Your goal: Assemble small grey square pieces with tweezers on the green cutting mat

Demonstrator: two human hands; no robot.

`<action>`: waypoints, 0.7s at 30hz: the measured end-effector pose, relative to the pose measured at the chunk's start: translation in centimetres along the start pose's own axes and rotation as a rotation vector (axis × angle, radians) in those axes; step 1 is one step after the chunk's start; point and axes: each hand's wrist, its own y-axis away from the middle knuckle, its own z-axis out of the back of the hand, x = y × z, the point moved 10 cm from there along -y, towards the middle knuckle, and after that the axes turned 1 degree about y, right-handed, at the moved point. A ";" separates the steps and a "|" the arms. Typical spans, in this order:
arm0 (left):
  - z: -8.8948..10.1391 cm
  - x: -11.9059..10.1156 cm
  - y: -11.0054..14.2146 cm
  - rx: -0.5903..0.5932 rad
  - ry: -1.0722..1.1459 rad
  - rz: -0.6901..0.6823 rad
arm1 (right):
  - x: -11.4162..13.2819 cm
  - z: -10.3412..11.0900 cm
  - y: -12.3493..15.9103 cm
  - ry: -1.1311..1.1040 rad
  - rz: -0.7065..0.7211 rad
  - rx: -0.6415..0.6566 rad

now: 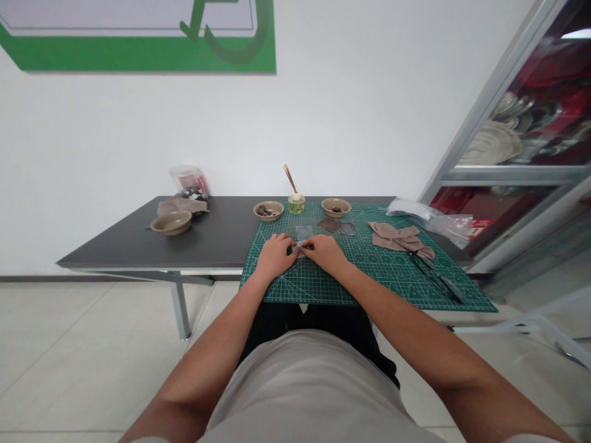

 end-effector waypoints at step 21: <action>0.0 0.5 -0.2 -0.006 -0.009 0.031 | -0.6 0.3 0.2 -0.024 0.041 0.018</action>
